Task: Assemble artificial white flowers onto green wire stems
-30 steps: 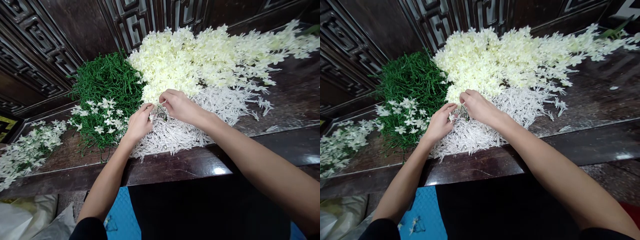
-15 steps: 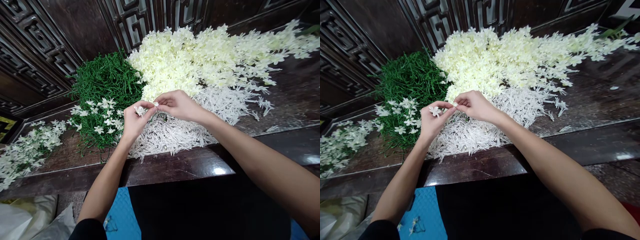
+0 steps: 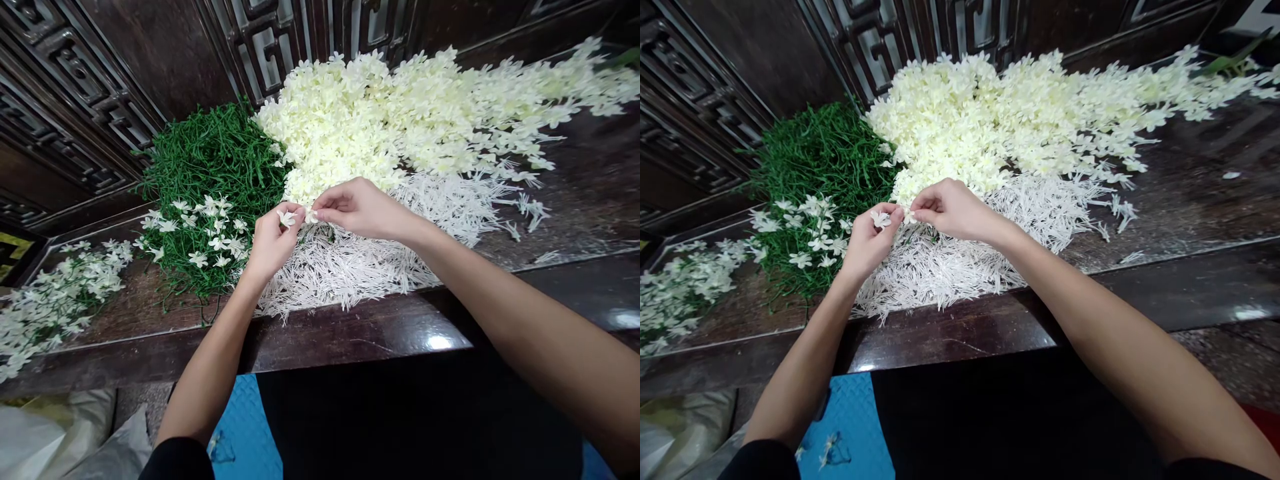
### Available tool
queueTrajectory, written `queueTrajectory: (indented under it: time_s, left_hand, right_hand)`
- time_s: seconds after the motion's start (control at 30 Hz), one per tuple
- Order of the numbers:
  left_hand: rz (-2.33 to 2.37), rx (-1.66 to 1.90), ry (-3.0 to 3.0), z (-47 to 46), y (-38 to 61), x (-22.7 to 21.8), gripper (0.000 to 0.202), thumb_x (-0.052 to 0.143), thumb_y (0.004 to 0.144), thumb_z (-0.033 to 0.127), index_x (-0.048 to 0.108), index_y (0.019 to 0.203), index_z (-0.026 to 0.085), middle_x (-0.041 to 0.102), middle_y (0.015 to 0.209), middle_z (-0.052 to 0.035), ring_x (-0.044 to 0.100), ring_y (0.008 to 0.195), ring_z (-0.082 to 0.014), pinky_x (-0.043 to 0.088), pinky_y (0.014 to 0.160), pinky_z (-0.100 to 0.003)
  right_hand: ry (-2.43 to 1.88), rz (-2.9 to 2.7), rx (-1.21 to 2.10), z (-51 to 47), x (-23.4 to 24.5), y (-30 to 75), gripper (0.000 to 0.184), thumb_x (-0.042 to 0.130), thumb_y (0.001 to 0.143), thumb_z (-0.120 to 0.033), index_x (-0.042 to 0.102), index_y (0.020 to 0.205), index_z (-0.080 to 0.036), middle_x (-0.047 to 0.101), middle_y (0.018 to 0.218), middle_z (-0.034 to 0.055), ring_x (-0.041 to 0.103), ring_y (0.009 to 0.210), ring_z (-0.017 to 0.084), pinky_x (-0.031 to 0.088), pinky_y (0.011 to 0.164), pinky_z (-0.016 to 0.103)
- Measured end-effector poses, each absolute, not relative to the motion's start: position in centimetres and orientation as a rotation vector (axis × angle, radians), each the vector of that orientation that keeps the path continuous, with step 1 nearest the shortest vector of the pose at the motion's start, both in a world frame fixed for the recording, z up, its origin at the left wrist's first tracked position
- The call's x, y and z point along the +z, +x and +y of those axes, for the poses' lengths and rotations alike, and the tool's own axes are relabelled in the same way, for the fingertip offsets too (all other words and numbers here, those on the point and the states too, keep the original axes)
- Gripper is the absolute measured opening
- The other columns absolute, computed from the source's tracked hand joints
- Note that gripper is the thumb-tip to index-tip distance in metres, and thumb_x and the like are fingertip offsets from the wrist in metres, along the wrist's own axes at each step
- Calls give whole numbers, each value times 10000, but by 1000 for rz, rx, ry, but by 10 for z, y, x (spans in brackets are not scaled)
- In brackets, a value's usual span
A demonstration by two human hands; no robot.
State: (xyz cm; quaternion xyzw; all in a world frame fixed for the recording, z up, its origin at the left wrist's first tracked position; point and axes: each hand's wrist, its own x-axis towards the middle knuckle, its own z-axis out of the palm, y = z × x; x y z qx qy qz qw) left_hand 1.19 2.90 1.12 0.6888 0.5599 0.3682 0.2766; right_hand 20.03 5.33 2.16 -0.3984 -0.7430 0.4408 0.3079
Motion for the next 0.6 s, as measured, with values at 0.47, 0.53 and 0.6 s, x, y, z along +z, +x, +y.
queueTrajectory:
  time_s: [0.47, 0.53, 0.6]
  left_hand:
    - [1339, 969, 1747, 30, 11, 12, 103, 600, 883, 270, 600, 811, 195, 388, 526, 65, 303, 436, -78, 237, 422, -236]
    - [1364, 1037, 1759, 30, 11, 12, 68, 622, 862, 256, 614, 857, 188, 504, 609, 37, 399, 492, -84, 292, 448, -230]
    - [1400, 1151, 1795, 29, 12, 13, 105, 668, 819, 226, 627, 907, 184, 625, 773, -5, 526, 635, -103, 349, 496, -223]
  right_hand:
    - [-978, -1948, 1362, 54, 25, 205, 138, 732, 838, -291, 726, 860, -155, 672, 753, 17, 577, 662, 120, 483, 660, 320]
    - [-960, -1935, 1390, 54, 25, 205, 140, 757, 819, -292, 732, 846, -156, 652, 720, 3, 546, 631, 108, 464, 637, 310]
    - [-974, -1907, 1398, 55, 25, 205, 158, 777, 802, -304, 734, 847, -158, 653, 724, 2, 531, 616, 103, 451, 620, 306]
